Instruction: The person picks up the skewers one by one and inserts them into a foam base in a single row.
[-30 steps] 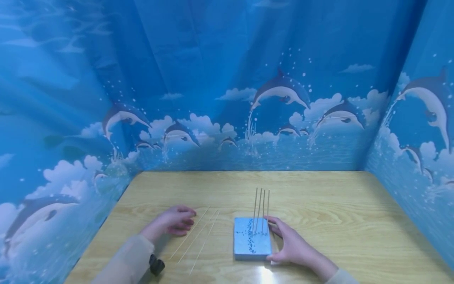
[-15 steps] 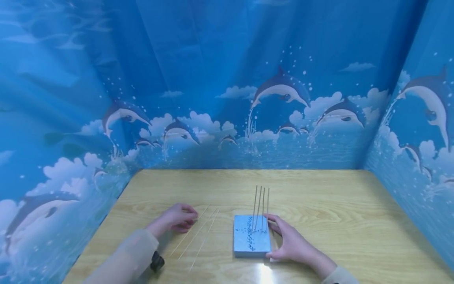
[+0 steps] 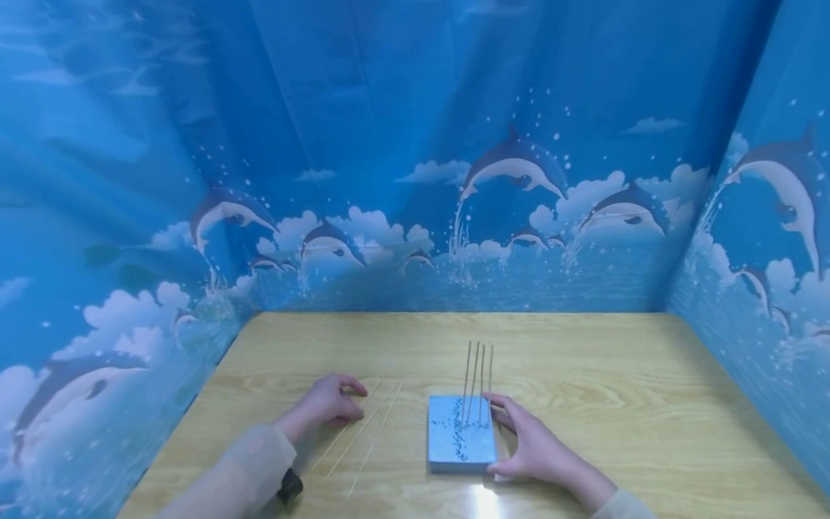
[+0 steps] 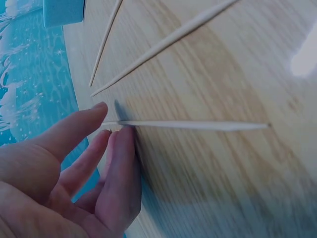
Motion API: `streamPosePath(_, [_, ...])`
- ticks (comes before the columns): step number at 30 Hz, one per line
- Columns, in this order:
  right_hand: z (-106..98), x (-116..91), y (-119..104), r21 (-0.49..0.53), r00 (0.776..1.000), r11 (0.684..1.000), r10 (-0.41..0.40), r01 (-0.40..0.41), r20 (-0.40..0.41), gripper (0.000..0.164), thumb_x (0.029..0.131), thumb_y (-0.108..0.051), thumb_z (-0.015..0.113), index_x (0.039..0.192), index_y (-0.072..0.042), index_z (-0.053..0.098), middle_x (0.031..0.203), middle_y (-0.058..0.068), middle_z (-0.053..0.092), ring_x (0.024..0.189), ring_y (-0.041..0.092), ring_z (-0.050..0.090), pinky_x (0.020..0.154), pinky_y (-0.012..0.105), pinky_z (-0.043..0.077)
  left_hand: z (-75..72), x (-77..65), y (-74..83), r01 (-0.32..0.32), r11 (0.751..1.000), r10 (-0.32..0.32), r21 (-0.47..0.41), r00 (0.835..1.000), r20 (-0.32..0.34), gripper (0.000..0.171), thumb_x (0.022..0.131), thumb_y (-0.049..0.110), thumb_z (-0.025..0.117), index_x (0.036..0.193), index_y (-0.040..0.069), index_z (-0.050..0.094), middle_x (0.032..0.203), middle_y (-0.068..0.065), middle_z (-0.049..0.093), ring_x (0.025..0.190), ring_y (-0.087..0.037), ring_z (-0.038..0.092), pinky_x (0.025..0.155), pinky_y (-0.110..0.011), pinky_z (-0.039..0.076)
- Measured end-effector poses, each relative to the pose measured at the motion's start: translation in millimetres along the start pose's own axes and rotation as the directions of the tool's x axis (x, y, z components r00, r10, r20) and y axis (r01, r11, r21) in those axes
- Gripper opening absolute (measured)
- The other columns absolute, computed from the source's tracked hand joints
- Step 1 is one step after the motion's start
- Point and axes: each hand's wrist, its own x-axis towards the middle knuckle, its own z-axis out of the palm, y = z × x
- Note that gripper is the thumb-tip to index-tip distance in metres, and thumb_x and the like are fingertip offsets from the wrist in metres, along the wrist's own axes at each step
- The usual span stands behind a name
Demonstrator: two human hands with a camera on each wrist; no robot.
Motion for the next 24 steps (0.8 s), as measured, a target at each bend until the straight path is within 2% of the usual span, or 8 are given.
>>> streamPosePath(8, [0.8, 0.3, 0.6, -0.001, 1.000, 1.000, -0.003, 0.003, 0.000, 0.116, 0.058, -0.033, 0.092, 0.152, -0.006, 0.030, 0.154, 0.022, 0.038, 0.136, 0.037, 0.048, 0.115, 0.054, 0.028, 1.0, -0.8, -1.6, -0.060, 0.997, 0.060, 0.058, 0.998, 0.002, 0.041, 0.071, -0.007, 0.076, 0.109, 0.007, 0.070, 0.075, -0.006, 0.067, 0.064, -0.017, 0.064, 0.058, -0.029, 0.060])
streamPosePath(16, [0.7, -0.7, 2.1, 0.002, 1.000, 1.000, -0.005, 0.005, 0.003, 0.115, 0.058, -0.033, 0.091, 0.152, -0.006, 0.030, 0.154, 0.021, 0.037, 0.135, 0.037, 0.049, 0.114, 0.054, 0.030, 1.7, 3.9, -3.1, -0.035, 0.998, 0.035, 0.047, 0.999, 0.002, 0.048, 0.069, -0.012, 0.068, 0.113, 0.008, 0.069, 0.074, -0.008, 0.065, 0.063, -0.018, 0.063, 0.058, -0.029, 0.059])
streamPosePath(24, [0.7, -0.9, 2.1, -0.001, 1.000, 1.000, -0.006, 0.006, 0.000, 0.115, 0.059, -0.032, 0.091, 0.152, -0.005, 0.030, 0.154, 0.022, 0.038, 0.135, 0.037, 0.049, 0.114, 0.055, 0.031, 1.1, 3.5, -5.1, -0.030, 0.999, 0.030, 0.011, 1.000, 0.001, 0.047, 0.069, -0.013, 0.066, 0.111, 0.007, 0.070, 0.068, -0.007, 0.061, 0.059, -0.017, 0.060, 0.057, -0.028, 0.059])
